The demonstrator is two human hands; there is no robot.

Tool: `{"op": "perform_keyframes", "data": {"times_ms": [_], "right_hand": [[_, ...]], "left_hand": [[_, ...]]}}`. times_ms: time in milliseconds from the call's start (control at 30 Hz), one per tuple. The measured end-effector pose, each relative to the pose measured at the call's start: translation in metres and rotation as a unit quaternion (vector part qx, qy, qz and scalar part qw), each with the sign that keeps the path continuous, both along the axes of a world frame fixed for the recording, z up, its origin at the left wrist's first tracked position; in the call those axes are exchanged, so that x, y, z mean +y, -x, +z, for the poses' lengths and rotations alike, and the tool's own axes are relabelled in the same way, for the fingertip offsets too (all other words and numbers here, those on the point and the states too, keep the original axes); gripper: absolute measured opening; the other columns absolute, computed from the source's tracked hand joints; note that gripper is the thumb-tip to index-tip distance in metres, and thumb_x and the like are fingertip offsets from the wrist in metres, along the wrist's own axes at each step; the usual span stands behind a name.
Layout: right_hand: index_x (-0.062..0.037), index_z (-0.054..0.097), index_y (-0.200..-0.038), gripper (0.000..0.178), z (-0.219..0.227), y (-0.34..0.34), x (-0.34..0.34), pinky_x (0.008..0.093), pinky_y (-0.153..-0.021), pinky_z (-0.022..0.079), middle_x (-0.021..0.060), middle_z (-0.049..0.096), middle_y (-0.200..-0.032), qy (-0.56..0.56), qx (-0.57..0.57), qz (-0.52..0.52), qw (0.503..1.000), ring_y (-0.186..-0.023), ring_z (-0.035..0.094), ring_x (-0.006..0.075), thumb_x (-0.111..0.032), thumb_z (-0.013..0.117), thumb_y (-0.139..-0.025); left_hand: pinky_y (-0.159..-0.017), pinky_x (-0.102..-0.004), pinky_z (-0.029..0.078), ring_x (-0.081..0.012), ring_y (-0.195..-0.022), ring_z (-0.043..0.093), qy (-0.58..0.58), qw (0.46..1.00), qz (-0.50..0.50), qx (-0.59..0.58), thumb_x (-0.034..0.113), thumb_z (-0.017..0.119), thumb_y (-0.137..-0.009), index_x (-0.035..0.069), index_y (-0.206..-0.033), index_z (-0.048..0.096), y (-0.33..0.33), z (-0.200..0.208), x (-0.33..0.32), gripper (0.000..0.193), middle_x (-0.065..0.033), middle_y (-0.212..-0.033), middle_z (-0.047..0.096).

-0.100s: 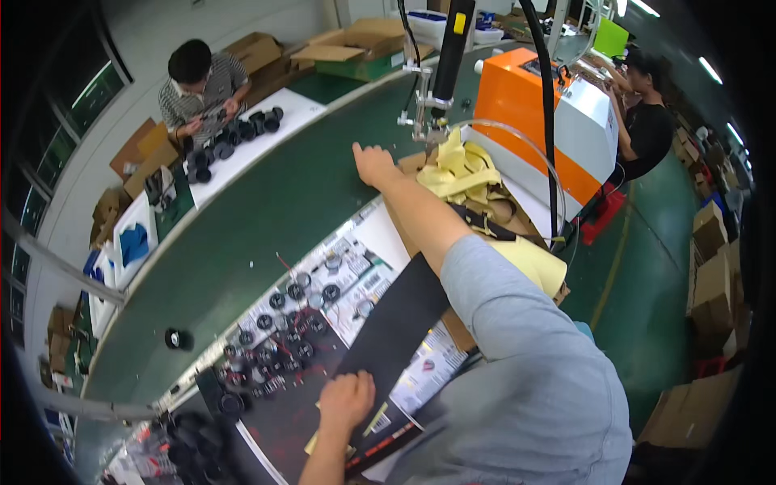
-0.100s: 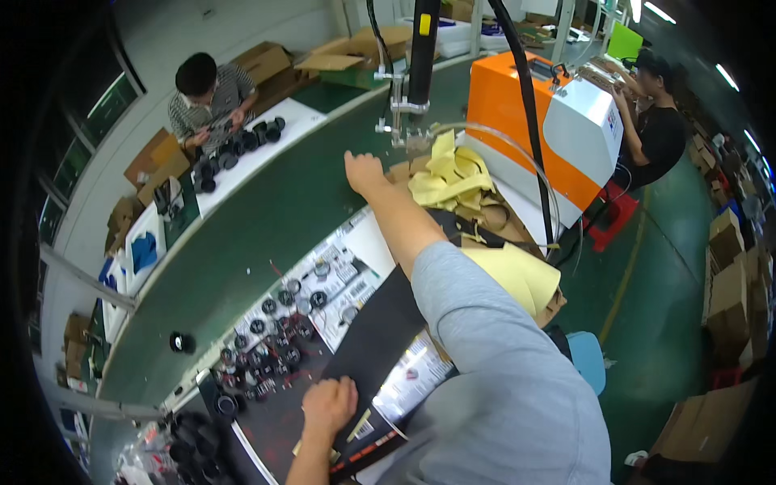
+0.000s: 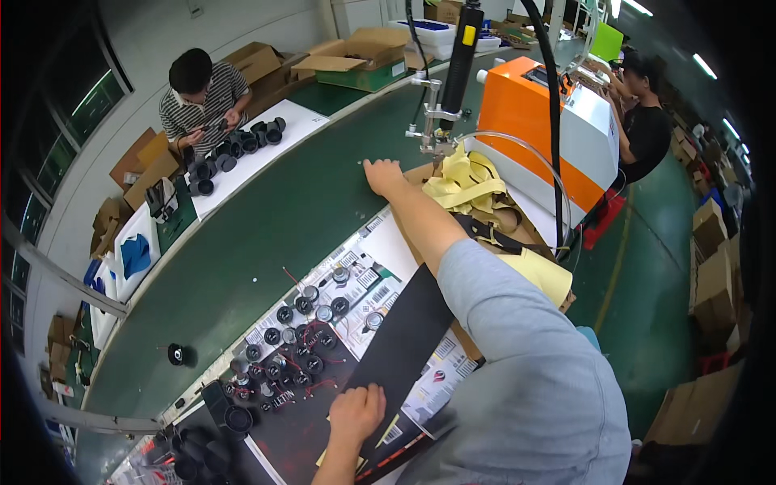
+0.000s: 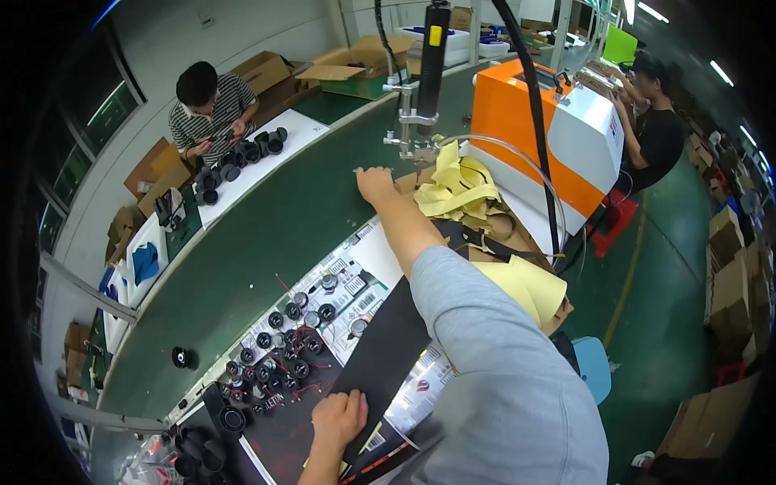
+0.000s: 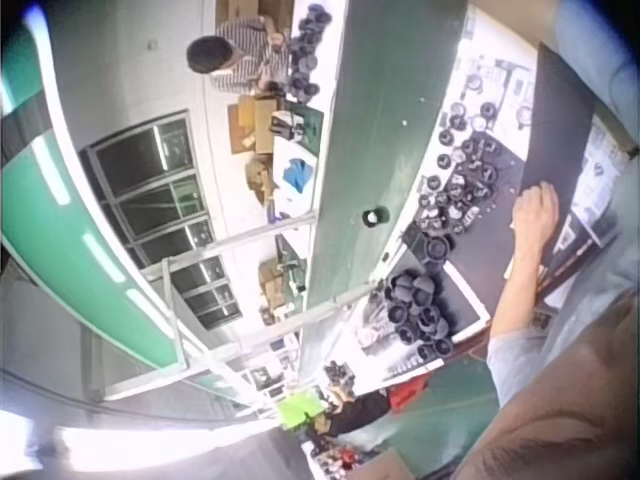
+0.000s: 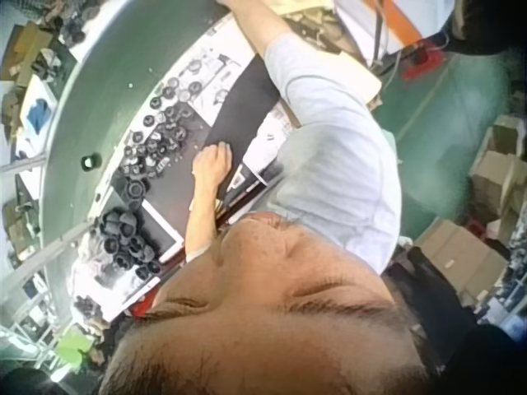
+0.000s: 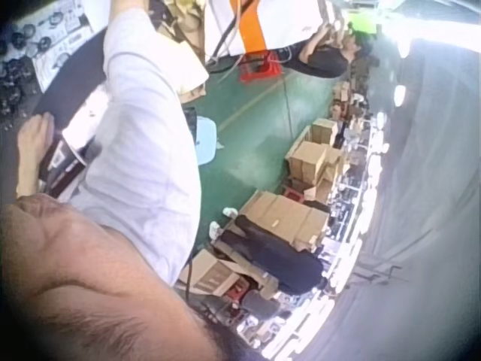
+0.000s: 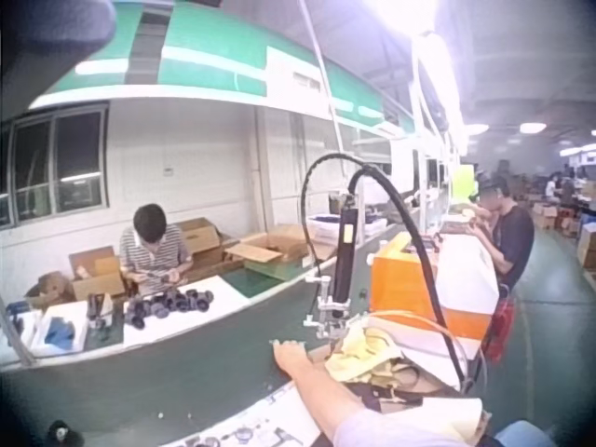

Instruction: The person assembles small electronic speaker drivers into plastic housings by hand at a factory workbench.

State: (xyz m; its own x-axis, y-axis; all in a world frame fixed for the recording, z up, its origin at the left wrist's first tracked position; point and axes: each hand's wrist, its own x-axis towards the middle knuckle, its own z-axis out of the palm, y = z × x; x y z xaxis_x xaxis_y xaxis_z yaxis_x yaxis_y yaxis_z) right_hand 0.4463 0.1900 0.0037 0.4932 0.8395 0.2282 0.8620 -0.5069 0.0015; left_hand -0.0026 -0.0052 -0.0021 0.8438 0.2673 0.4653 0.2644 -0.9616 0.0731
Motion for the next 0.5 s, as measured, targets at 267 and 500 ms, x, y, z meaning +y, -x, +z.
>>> {"op": "perform_keyframes", "data": {"times_ms": [267, 500], "right_hand": [[-0.01, 0.041, -0.133, 0.055, 0.046, 0.044, 0.013, 0.0462, -0.087, 0.049, 0.018, 0.064, -0.108, 0.012, 0.091, 0.053, 0.994, -0.104, 0.061, 0.0344, -0.008, 0.062, -0.082], [-0.0121, 0.034, -0.142, 0.072, 0.132, 0.233, -0.033, 0.0422, -0.078, 0.05, 0.016, 0.066, -0.1, -0.035, 0.262, 0.54, 0.799, -0.093, 0.063, 0.0361, -0.008, 0.067, -0.077]], "left_hand": [[-0.048, -0.0324, 0.042, -0.02, -0.051, 0.053, 0.084, 0.985, 0.019, -0.147, 0.012, 0.071, -0.071, 0.008, -0.079, 0.065, 0.001, 0.006, 0.011, 0.011, -0.0035, -0.06, 0.051], [-0.07, -0.0304, 0.054, -0.02, -0.092, 0.059, 0.61, 0.617, 0.096, -0.489, 0.02, 0.05, -0.098, 0.0, -0.128, 0.044, 0.018, 0.016, 0.049, 0.037, -0.0167, -0.112, 0.057]]}}
